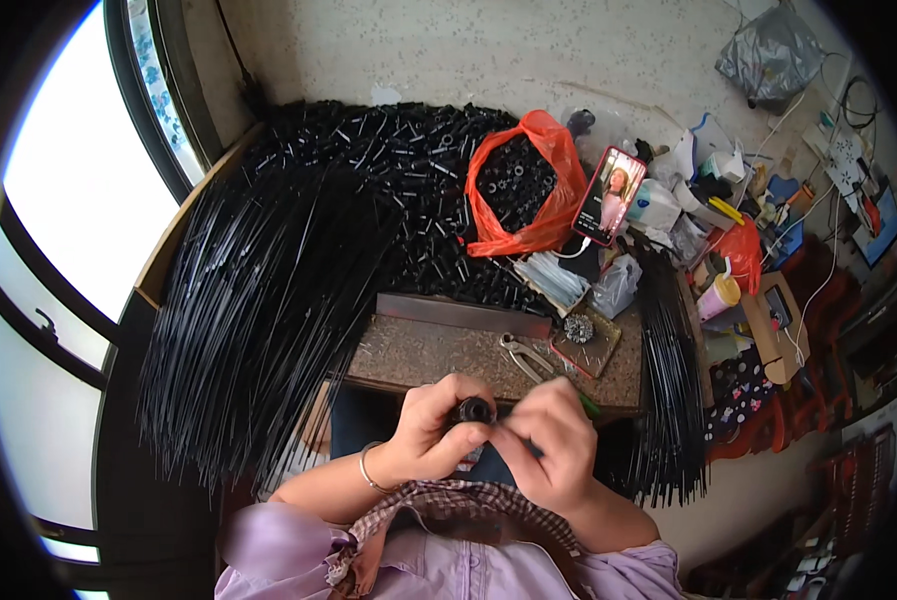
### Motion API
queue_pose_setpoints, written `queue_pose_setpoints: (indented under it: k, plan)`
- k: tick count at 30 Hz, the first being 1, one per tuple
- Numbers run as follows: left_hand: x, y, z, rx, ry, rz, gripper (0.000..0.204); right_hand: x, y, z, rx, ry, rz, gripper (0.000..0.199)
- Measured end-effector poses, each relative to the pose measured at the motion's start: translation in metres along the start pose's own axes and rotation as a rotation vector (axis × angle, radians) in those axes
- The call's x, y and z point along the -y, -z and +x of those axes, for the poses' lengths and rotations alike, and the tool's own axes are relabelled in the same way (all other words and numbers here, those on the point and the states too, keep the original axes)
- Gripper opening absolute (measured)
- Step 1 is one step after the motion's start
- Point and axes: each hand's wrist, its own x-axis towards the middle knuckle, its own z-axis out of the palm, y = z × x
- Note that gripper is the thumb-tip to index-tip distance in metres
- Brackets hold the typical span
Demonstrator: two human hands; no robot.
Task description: Attaching small plastic components to long black rods at a manual assembly station.
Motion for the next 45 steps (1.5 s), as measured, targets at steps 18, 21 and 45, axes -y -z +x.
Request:
queue_pose_setpoints:
  k: [18,21,45]
  plan:
    - [0.011,0.02,0.017,-0.157,0.369,-0.158,0.04,-0.057,0.007,-0.067,0.08,-1.081,0.764,0.024]
    - [0.017,0.034,0.018,-0.289,0.309,-0.083,0.047,-0.03,0.024,-0.045,0.212,-0.41,0.247,0.019]
    - [-0.008,0.021,0.022,-0.234,0.182,0.003,0.034,-0.04,0.005,-0.035,0.209,-0.072,-0.234,0.047]
